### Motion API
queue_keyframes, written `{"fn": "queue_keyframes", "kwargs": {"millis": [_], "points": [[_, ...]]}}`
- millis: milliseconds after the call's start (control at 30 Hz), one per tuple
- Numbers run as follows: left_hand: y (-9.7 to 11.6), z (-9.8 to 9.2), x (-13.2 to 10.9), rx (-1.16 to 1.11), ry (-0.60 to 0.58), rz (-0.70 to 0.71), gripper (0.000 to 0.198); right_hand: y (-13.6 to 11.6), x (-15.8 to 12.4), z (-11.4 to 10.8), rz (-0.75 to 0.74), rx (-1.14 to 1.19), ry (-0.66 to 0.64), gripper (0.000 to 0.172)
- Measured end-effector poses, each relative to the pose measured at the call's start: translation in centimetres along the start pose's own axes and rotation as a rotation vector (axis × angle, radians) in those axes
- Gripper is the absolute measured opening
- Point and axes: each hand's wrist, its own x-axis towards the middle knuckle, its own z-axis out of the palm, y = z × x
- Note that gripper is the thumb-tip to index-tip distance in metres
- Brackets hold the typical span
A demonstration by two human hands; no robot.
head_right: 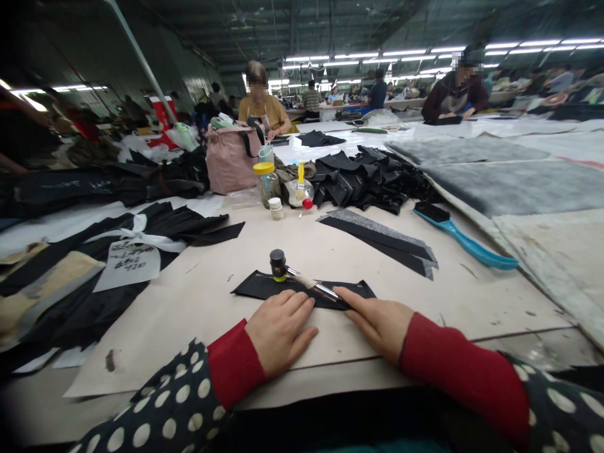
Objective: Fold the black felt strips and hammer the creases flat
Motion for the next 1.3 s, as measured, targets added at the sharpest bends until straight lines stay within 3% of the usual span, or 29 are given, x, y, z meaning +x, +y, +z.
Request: {"fn": "queue_keyframes", "kwargs": {"millis": [67,200,367,533,667,833,967,1167,1300], "points": [[0.0,0.1,0.0,-0.001,0.003,-0.006,0.035,-0.2,0.4,0.1,-0.019,-0.001,-0.001,0.042],[0.0,0.1,0.0,0.0,0.015,-0.011,0.036,-1.1,1.0,0.2,-0.056,0.062,0.135,0.045],[0.0,0.0,0.0,-0.008,0.012,-0.01,0.035,-1.9,1.4,0.2,-0.052,-0.054,-0.021,0.042],[0.0,0.1,-0.1,-0.013,0.031,-0.015,0.036,-1.7,0.4,0.0,-0.057,0.024,0.17,0.045],[0.0,0.2,-0.1,-0.008,0.025,-0.024,0.036,-0.6,-0.8,0.2,0.006,-0.012,0.007,0.043],[-0.1,0.3,-0.1,-0.007,0.034,-0.032,0.037,0.5,-2.4,-0.2,-0.001,0.05,0.201,0.045],[-0.1,0.2,-0.1,-0.02,0.023,-0.029,0.036,2.1,-3.1,0.2,0.046,-0.055,0.109,0.043],[-0.3,0.2,0.0,-0.076,0.041,-0.051,0.034,6.1,-0.2,-1.0,0.028,-0.297,0.165,0.043],[-0.3,0.5,-0.2,-0.14,0.083,-0.069,0.031,7.6,2.5,-0.3,0.043,-0.356,0.129,0.042]]}}
